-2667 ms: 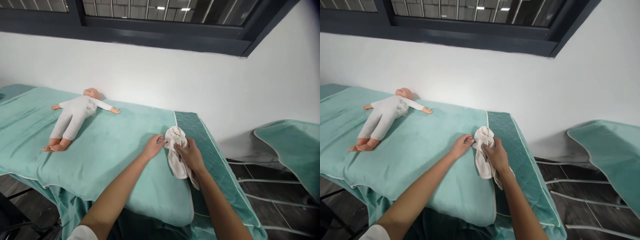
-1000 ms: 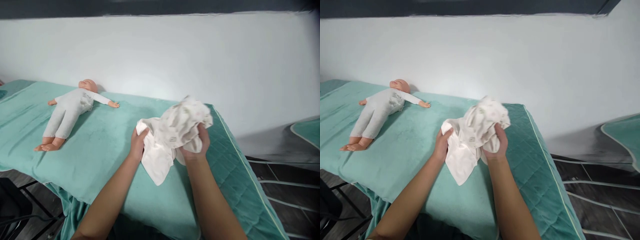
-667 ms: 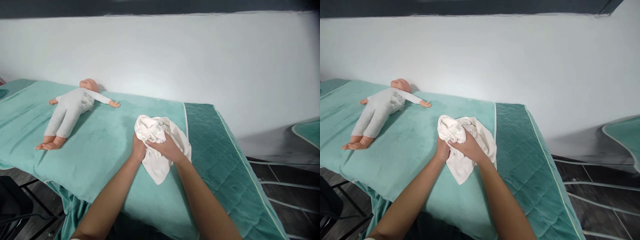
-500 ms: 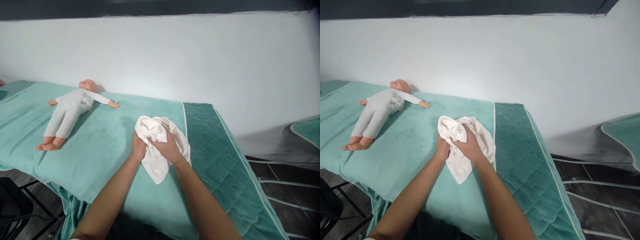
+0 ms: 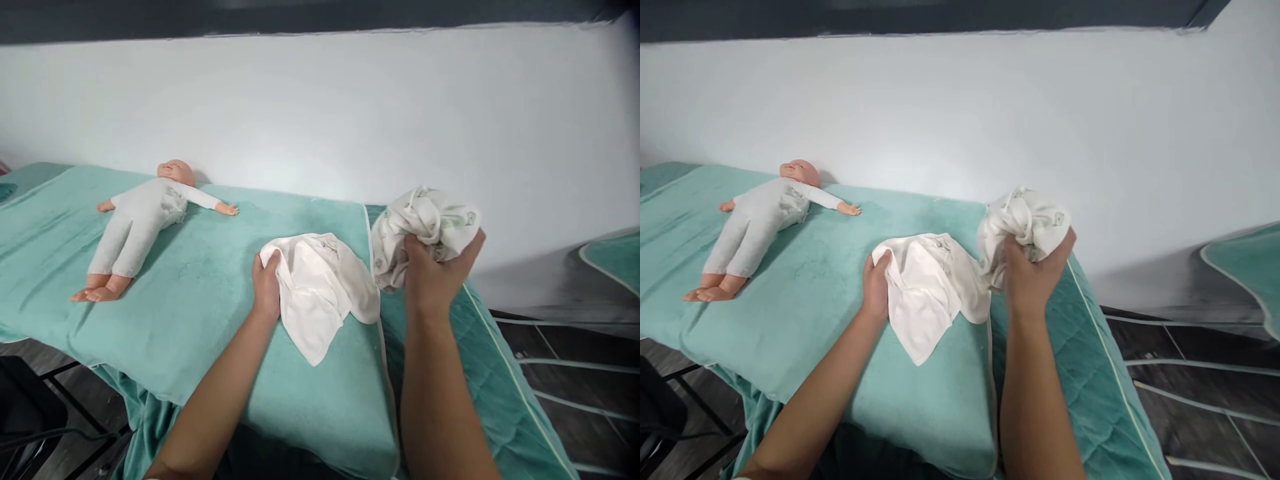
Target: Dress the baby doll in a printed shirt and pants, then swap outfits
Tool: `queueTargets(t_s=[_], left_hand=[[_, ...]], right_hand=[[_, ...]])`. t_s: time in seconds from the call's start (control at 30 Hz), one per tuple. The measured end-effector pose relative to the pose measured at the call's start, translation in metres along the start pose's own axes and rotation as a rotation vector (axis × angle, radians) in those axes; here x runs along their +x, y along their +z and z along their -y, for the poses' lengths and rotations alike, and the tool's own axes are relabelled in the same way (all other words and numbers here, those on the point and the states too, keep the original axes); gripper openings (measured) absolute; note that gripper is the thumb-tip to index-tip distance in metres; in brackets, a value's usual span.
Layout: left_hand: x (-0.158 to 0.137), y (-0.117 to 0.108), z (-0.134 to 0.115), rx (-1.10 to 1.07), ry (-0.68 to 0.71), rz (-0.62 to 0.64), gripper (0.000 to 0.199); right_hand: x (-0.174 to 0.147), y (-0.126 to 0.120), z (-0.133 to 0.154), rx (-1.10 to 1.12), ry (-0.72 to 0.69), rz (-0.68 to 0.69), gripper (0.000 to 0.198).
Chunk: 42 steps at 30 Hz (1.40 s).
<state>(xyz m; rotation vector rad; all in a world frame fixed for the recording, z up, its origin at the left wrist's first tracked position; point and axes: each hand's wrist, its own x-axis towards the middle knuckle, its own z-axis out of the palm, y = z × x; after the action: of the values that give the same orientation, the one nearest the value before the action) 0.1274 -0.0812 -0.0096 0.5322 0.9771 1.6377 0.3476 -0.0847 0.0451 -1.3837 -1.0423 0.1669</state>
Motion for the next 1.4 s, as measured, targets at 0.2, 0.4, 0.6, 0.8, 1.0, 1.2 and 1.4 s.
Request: queueTargets(t_s=[0.2, 0.4, 0.6, 0.8, 1.0, 1.2, 1.4], left_hand=[[0.002, -0.001, 0.001, 0.015, 0.005, 0.011, 0.033], [0.005, -0.002, 0.003, 0.058, 0.003, 0.016, 0.032], [0.007, -0.004, 0.006, 0.064, 0.019, 0.03, 0.034], [0.024, -0.01, -0.006, 0.005, -0.168, 0.155, 0.045], [0.05, -0.023, -0.042, 0.149, -0.403, 0.385, 0.032], [0.022, -0.007, -0.109, 0.478, -0.15, 0.617, 0.036], [-0.037, 0.03, -0.2, 0.987, 0.464, 0.99, 0.018]], right_hand=[[0.021, -0.028, -0.048, -0.867, 0.176, 0.701, 0.044], [0.015, -0.018, -0.067, -0.932, 0.153, 0.68, 0.064], [0.002, -0.019, -0.059, -0.812, -0.065, 0.643, 0.071], [-0.026, -0.057, -0.039, -0.93, -0.039, 0.646, 0.055], [-0.042, -0.106, -0.04, -0.976, 0.005, 0.674, 0.058], [-0.029, -0.089, 0.013, -0.88, -0.093, 0.699, 0.077], [-0.022, -0.015, 0.127, -0.112, -0.442, 0.913, 0.052]])
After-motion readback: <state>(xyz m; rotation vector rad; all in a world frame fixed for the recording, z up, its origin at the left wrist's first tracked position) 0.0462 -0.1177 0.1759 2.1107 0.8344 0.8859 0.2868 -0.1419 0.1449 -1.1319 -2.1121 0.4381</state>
